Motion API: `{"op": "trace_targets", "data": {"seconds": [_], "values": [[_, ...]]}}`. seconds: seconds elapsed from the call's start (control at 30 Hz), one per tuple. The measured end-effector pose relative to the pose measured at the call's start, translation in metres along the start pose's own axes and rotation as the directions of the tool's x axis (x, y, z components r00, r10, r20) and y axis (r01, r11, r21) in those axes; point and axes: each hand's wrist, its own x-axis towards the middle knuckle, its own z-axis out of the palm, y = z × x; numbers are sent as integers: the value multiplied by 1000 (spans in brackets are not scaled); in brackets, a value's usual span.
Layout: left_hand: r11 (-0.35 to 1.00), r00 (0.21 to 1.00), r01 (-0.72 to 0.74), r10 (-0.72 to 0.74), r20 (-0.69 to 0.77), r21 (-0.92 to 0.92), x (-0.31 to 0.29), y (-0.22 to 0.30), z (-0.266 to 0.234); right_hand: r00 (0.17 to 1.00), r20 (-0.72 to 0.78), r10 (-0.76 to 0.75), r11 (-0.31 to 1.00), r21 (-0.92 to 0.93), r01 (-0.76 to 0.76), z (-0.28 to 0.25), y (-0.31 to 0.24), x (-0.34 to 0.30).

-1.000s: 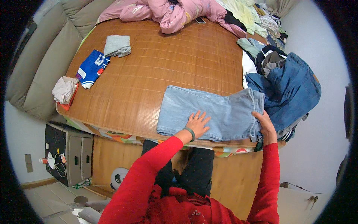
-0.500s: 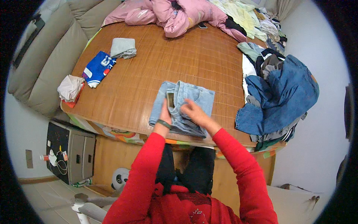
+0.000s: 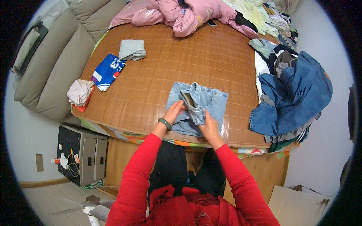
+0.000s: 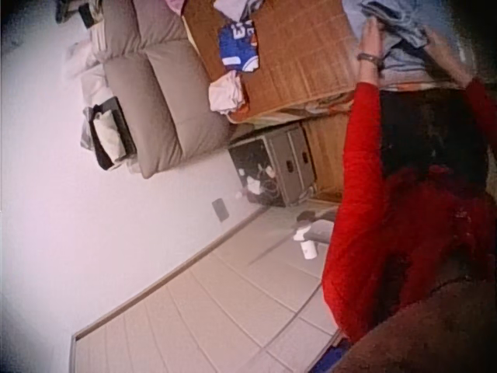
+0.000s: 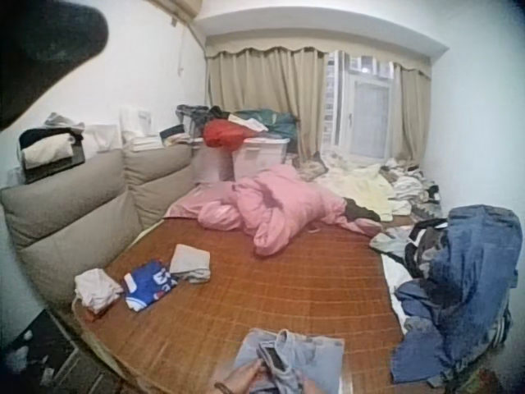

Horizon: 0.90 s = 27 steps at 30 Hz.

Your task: The person folds a grey t-shirt, a pair of light blue jeans, and a pair of dark blue jeans on a wooden table. Each item is smoothed, folded in half, then folded again into a compact rectangle and placed on a growing stack.

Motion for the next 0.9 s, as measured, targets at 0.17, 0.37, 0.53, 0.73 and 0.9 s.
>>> {"op": "trace_targets", "data": {"seconds": [0.17,0.37,0.53,0.73,0.9], "values": [[292,982,-181,110,156,939,-21,-18,34,999,30,-37,944,330,25,-34,25,0],[-33,852,-505,141,505,862,-40,-26,58,910,-174,375,576,813,-82,-80,37,6],[47,843,-531,124,523,846,-42,-29,67,880,-453,144,829,541,143,-71,16,14],[428,828,-382,-234,509,819,-29,-62,69,936,220,-275,896,-294,332,25,-15,4],[281,855,-499,11,518,819,-30,-102,62,914,299,-276,950,-61,306,27,4,10]]}}
